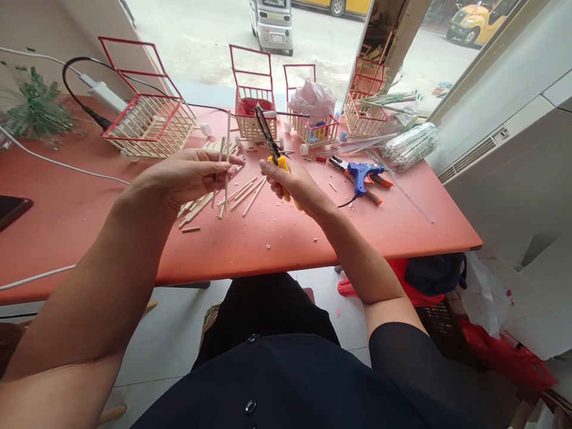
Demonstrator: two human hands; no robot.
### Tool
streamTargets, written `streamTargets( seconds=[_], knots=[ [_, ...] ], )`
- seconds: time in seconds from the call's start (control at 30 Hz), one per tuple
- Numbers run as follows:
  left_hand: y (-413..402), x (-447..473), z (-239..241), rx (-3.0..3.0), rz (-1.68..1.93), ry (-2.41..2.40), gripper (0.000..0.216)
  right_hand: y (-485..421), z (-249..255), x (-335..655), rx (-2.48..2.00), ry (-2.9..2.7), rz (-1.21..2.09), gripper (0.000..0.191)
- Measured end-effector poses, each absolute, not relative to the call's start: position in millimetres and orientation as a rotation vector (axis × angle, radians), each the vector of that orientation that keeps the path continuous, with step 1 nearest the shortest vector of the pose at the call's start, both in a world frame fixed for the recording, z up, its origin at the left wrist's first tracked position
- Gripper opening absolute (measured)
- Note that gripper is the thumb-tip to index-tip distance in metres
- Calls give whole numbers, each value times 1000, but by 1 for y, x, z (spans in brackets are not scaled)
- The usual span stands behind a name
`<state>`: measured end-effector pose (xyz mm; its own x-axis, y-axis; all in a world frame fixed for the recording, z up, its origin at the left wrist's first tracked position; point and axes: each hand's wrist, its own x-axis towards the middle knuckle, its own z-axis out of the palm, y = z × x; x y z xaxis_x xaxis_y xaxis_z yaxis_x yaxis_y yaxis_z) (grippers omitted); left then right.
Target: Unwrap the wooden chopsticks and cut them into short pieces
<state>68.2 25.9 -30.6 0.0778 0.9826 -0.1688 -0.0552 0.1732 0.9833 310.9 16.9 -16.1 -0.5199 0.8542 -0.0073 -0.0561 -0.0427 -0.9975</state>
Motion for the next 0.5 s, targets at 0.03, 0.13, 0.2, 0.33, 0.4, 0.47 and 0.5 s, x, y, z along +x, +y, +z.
streamTargets(
  seconds=[0.03, 0.13, 0.2, 0.33, 0.4, 0.47, 0.5],
  knots=[
    [24, 71, -31, 1040, 1091, 1166, 9, 16, -15, 311, -872, -1530, 1652, 53],
    [18, 79, -34, 962, 1164, 1141, 21, 15, -14, 311, -888, -1524, 1641, 53],
    [15, 82, -36, 935, 1194, 1136, 25, 15, -14, 311, -884, -1524, 1637, 53],
    [12, 86, -42, 929, 1217, 1142, 23, 16, -16, 312, -841, -1535, 1648, 54],
    [11, 87, -44, 945, 1227, 1147, 20, 16, -17, 313, -841, -1538, 1640, 55],
    [8, 89, -45, 961, 1256, 1135, 19, 16, -17, 313, -847, -1541, 1628, 56],
    [6, 90, -45, 968, 1280, 1124, 19, 16, -17, 313, -843, -1545, 1624, 56]
  ],
)
